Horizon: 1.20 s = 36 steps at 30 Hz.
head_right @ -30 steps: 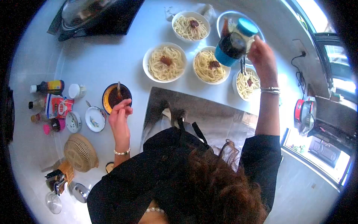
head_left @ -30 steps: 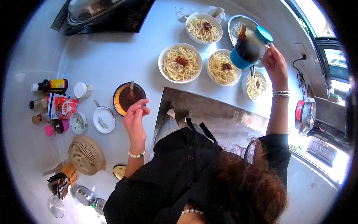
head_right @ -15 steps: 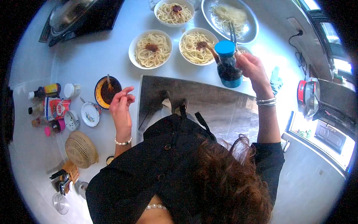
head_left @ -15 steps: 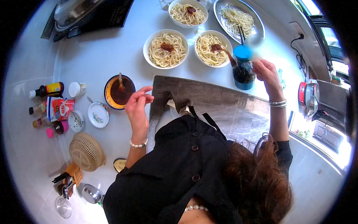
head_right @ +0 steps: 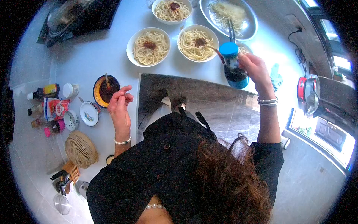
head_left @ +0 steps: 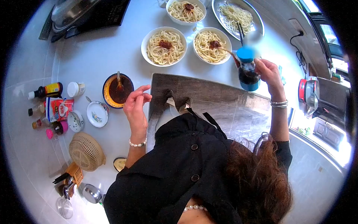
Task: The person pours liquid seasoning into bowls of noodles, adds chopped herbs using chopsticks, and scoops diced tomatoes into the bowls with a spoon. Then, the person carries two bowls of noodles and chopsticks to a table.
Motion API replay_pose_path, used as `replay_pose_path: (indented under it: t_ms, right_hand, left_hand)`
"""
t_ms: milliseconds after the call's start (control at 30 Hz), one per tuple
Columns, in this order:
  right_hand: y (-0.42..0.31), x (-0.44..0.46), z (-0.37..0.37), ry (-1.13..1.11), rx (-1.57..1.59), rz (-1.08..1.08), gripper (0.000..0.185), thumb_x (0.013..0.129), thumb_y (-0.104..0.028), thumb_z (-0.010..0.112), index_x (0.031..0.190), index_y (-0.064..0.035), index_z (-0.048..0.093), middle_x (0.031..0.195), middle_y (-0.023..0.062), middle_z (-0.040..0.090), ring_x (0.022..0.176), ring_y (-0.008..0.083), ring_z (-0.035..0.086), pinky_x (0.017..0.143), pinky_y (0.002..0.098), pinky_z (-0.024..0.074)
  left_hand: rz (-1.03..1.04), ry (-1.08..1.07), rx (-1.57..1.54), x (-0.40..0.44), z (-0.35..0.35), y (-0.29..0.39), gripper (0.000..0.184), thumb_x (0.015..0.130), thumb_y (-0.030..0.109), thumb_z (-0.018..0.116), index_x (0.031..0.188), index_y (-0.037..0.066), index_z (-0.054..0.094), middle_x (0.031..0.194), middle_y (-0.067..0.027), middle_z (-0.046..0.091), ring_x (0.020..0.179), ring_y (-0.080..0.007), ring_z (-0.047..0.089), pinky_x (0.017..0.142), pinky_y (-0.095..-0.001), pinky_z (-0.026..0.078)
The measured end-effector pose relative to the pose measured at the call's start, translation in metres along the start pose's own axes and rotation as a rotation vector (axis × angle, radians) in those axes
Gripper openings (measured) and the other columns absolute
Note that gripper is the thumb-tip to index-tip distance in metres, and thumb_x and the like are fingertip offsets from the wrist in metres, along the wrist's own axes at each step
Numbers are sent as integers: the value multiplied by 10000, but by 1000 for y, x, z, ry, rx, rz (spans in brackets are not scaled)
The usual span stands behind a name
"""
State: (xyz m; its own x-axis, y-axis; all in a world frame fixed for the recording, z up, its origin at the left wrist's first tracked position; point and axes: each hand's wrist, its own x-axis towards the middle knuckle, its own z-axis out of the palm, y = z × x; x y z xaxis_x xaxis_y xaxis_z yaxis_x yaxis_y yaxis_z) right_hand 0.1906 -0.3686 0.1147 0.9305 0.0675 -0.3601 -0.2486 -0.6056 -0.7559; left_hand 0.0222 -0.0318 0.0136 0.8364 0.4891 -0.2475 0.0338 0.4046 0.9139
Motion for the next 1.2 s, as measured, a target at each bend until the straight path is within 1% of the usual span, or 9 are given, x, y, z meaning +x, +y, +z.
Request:
replay_pose_path:
  t_ms: [233, 433, 533, 633, 733, 867, 1000, 1133, 1200]
  right_hand:
    - [-8, -4, 6, 37, 88, -14, 319, 828, -330, 527, 683, -50, 572, 600, -28, 480, 511, 48, 374, 450, 191, 276]
    - [4, -7, -5, 65, 25, -13, 318, 836, -322, 520, 677, -50, 559, 593, -31, 474, 492, 32, 363, 431, 180, 259]
    - [16, -13, -9, 41, 227, 19, 308, 846, -309, 514, 669, -58, 537, 566, -47, 435, 474, 30, 337, 427, 183, 250]
    - [32, -18, -16, -56, 543, -51, 292, 858, -287, 502, 660, -72, 508, 546, -62, 382, 456, 35, 298, 424, 192, 239]
    - [38, -27, -21, -19, 712, -100, 275, 895, -247, 444, 667, -92, 460, 569, -64, 321, 479, 35, 261, 437, 177, 225]
    - [46, -48, -46, 79, 782, -192, 280, 899, -249, 431, 669, -92, 464, 587, -52, 341, 483, 41, 264, 454, 189, 245]
    - [58, -70, -73, 246, 635, -109, 283, 901, -254, 430, 668, -100, 478, 554, -68, 351, 472, 22, 267, 437, 170, 221]
    - [79, -70, -90, 265, 317, 63, 279, 877, -299, 473, 680, -106, 517, 544, -86, 370, 459, 3, 268, 417, 160, 206]
    - [82, -68, -87, 273, 230, 64, 283, 854, -315, 503, 662, -109, 535, 553, -87, 392, 466, 4, 290, 412, 161, 212]
  left_hand:
    - [-29, -20, 3, 2, 4, 2, 132, 813, -4, 418, 842, 16, 545, 983, -167, 584, 692, -114, 550, 645, -243, 473]
    - [-41, -11, 11, 2, 3, -2, 133, 813, -11, 411, 832, 16, 540, 979, -168, 585, 695, -118, 549, 648, -243, 471]
    - [-40, -21, 18, 1, 6, -1, 133, 813, -11, 411, 833, 13, 540, 976, -170, 586, 693, -120, 549, 647, -244, 471]
    - [-39, -44, 18, 2, 14, 0, 133, 811, -13, 412, 834, 9, 541, 974, -171, 587, 690, -123, 549, 644, -245, 471]
    - [-28, -70, 25, 3, 22, 1, 135, 808, -17, 413, 837, 7, 543, 973, -171, 587, 687, -125, 550, 641, -246, 472]
    - [-15, -119, 23, 6, 31, -6, 139, 805, -19, 416, 843, 9, 547, 971, -171, 588, 683, -126, 550, 638, -248, 472]
    - [-77, -126, 40, 1, 39, -10, 147, 806, -20, 421, 853, 17, 555, 972, -169, 588, 690, -124, 550, 642, -247, 468]
    - [-98, -153, 46, -3, 46, -12, 148, 808, -17, 423, 862, 20, 555, 979, -166, 586, 697, -124, 550, 650, -246, 466]
    - [-94, -169, 61, -2, 47, -11, 148, 809, -17, 423, 867, 22, 553, 981, -166, 585, 698, -125, 551, 653, -246, 466]
